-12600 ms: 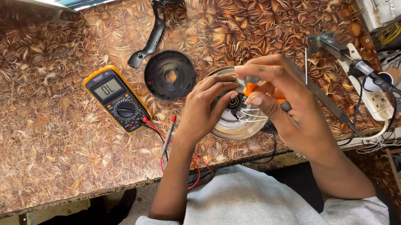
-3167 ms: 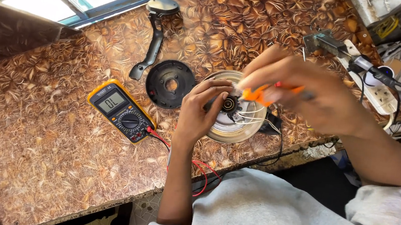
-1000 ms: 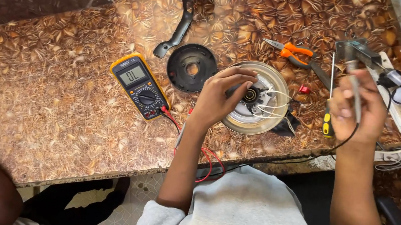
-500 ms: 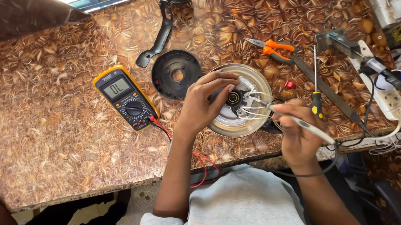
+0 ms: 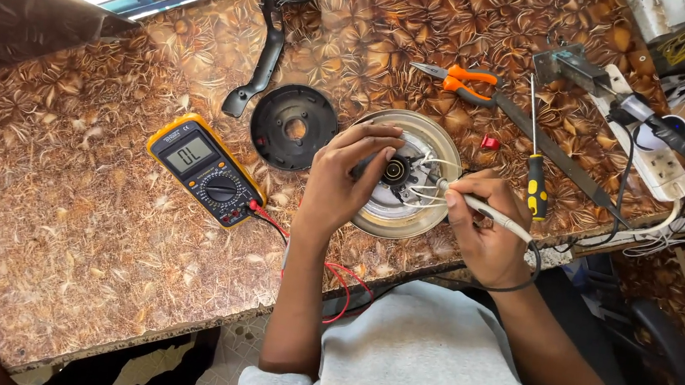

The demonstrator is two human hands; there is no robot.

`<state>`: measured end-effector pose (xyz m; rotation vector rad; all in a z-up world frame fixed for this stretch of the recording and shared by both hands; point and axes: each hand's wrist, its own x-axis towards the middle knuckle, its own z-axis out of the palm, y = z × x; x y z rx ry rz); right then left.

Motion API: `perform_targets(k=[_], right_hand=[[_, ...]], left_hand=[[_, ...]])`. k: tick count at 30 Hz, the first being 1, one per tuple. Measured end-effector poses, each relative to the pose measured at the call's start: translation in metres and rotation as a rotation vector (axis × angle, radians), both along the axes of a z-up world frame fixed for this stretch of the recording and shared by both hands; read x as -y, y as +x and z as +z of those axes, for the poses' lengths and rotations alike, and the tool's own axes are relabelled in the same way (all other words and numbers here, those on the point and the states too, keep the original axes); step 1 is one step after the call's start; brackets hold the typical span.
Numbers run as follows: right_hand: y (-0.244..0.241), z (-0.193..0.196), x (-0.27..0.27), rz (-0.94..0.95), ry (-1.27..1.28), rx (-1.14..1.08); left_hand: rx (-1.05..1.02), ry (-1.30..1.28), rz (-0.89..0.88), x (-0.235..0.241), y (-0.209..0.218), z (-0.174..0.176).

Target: The person uses pliers and a screwdriver to adjust and manipulate wires on a small circular electronic component placed on a metal plate. They repeatedly reposition the wires and test connections while a multimeter sits nearby on the workbench.

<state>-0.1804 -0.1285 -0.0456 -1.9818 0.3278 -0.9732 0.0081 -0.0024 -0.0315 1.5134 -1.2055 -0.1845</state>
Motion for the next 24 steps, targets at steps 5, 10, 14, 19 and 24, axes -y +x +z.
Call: perform_targets(k=[5,10,14,19,24], right_hand=[[0.002,0.000,-0.001,-0.004,-0.010,-0.006],[0.003,0.007,-0.005,-0.013,-0.026,0.004],[0.005,0.006,-0.008,0.021,-0.096,0.078],[0.006,0.003,-0.009,0.014,-0.155,0.112],[0.004,0.002,-0.009,0.021,-0.191,0.098]], left_hand=[[0.002,-0.001,-0.007,0.001,0.001,0.000],[0.002,0.002,-0.003,0.001,0.001,-0.001],[0.001,0.004,0.000,0.001,-0.001,0.000],[0.007,0.005,0.001,0.000,-0.001,0.002],[-0.004,0.001,-0.002,0.000,0.000,0.002]])
